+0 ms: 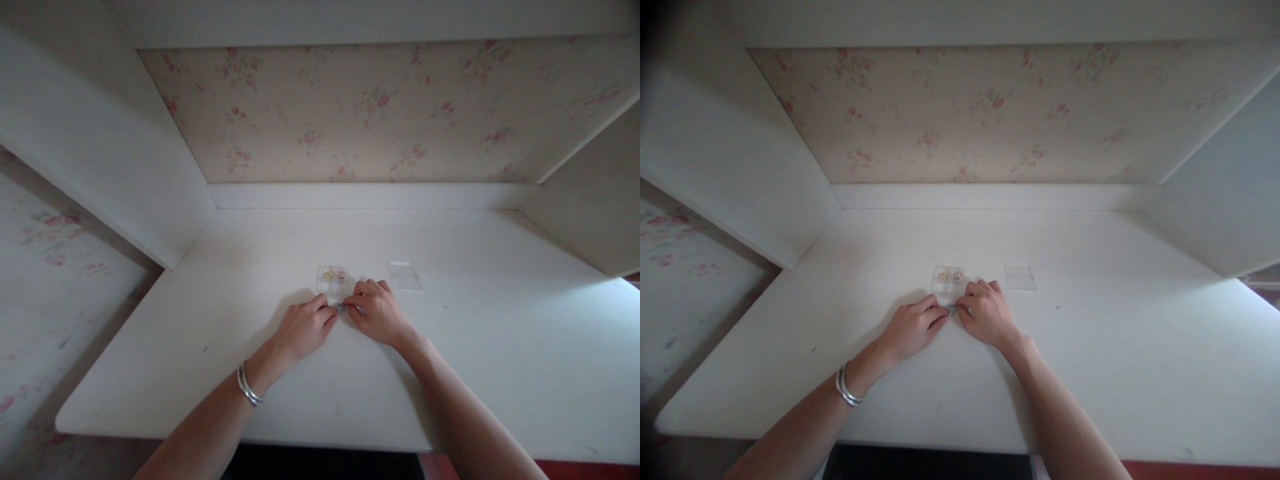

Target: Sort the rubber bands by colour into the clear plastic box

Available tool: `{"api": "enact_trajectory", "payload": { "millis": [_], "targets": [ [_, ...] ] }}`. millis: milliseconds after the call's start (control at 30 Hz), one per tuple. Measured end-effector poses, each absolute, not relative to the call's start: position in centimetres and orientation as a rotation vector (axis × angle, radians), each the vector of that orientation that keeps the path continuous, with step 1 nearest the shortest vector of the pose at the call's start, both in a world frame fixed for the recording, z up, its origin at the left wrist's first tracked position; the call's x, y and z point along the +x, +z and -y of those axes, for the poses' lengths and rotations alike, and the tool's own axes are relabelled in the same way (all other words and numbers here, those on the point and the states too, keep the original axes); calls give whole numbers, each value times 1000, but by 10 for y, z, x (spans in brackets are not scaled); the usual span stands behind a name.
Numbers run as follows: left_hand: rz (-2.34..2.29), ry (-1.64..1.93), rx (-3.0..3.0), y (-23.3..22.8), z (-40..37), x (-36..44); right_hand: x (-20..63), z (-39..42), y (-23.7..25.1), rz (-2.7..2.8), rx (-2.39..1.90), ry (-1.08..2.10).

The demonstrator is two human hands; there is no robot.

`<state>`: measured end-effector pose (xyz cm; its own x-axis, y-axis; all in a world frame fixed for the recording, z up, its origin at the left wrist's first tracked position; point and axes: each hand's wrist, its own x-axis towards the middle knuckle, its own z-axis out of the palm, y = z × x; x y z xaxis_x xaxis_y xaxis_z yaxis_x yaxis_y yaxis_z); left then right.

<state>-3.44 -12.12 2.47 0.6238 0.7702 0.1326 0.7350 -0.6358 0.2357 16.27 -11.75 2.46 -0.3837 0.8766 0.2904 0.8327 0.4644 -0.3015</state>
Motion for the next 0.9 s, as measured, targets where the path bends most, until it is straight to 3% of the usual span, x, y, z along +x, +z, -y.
{"api": "enact_trajectory", "payload": {
  "millis": [900],
  "targets": [
    [-1511, 766, 2430, 18, 90, -32, 157, 123, 32, 2436, -1269, 203]
  ]
}}
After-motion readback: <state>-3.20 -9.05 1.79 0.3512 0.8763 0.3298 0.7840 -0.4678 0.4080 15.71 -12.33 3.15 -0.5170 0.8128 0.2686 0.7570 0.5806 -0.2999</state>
